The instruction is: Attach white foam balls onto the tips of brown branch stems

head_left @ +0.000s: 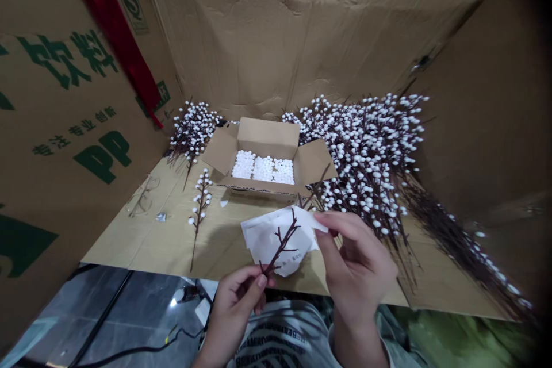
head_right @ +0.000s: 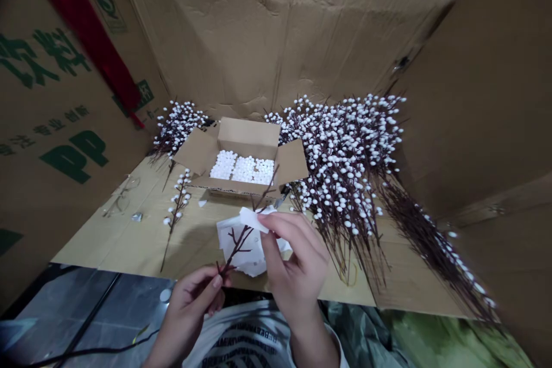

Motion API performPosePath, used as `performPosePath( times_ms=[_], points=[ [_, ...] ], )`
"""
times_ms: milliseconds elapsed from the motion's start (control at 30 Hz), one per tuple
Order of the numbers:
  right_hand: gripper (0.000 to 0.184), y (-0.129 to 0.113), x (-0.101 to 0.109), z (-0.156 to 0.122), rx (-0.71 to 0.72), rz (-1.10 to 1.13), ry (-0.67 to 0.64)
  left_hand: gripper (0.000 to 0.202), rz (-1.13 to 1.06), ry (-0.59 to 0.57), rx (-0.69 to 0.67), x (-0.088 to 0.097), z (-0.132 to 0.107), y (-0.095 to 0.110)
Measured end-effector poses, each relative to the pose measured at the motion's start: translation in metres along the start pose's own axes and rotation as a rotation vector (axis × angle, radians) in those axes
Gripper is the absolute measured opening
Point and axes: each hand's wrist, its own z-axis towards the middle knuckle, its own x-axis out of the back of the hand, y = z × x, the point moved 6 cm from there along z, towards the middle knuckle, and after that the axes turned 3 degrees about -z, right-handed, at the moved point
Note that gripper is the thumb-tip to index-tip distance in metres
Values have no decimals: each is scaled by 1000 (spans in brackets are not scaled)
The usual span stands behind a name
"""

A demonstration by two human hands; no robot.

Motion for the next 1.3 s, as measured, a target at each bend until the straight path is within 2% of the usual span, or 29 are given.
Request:
performPosePath(
  times_ms=[100, 267, 467, 700, 800, 933, 1000, 1100, 1200, 1300],
  points=[
    [31, -4, -2, 2, 48, -52, -30, 39, 46, 18, -16, 1, 0, 4],
    [31, -3, 0, 0, 50, -62, -81, 38, 53, 30, -29, -1, -1, 8],
    [26, 1, 15, -6, -50, -22, 53, 40, 76, 39, -28, 1, -2, 7],
    [9, 12, 27, -14, -155, -54, 260, 34, 23, 11, -32, 1, 0, 5],
    [12, 14, 24, -14, -175, -32, 220, 35, 27, 17, -25, 0, -1, 6],
    [20, 8, 15, -9, -135, 25, 87, 38, 92, 51, -54, 0, -3, 14],
    [20, 8, 12, -6, -144, 47, 49, 38, 142, 62, -100, 0, -3, 19],
    [13, 18, 13, -5, -273, 131, 49, 29, 249, 89, -226, 3, -6, 28],
    [4, 29, 14, -7, -455, 314, 72, 18, 366, 185, -405, 9, -11, 41],
    [5, 31, 12, -9, -551, 453, 83, 20, 485, 280, -602, 14, -19, 54]
  ],
)
